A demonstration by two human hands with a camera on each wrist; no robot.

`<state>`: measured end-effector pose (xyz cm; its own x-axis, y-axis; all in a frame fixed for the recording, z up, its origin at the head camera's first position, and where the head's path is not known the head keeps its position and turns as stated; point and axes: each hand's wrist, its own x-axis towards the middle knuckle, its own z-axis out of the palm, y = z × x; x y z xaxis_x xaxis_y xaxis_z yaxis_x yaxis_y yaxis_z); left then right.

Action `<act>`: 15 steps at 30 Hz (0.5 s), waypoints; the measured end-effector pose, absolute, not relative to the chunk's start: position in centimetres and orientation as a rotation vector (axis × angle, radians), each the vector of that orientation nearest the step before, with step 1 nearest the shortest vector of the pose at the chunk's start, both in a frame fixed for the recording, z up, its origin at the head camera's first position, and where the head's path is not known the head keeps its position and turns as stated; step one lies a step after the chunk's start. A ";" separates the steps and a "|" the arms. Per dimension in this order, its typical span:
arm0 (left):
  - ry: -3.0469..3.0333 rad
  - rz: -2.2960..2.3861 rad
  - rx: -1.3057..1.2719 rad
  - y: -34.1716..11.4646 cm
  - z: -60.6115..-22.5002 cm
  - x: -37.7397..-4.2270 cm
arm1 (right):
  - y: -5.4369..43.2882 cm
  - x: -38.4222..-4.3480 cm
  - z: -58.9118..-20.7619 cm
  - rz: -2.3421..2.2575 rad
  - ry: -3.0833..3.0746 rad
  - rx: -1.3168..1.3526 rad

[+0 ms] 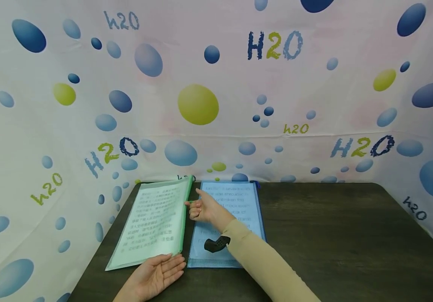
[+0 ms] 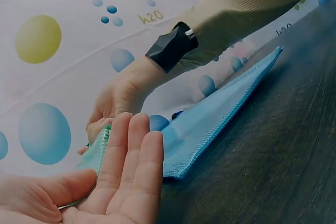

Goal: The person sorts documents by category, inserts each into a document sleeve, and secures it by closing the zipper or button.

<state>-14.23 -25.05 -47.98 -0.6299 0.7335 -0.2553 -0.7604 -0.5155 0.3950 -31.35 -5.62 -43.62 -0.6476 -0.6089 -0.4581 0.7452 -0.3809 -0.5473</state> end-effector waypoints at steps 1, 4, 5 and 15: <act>0.608 2.172 -0.075 -25.1 -47.9 -14.2 | -5.7 -31.5 -43.5 -2.085 0.951 0.233; 0.630 2.172 -0.098 -25.1 -47.8 -14.0 | -5.9 -32.1 -43.3 -2.095 0.959 0.239; 0.635 2.171 -0.107 -25.1 -47.8 -14.0 | -6.0 -32.3 -43.3 -2.100 0.960 0.242; 0.701 2.179 -0.146 -24.9 -47.5 -13.9 | -6.2 -34.8 -43.2 -2.105 1.004 0.222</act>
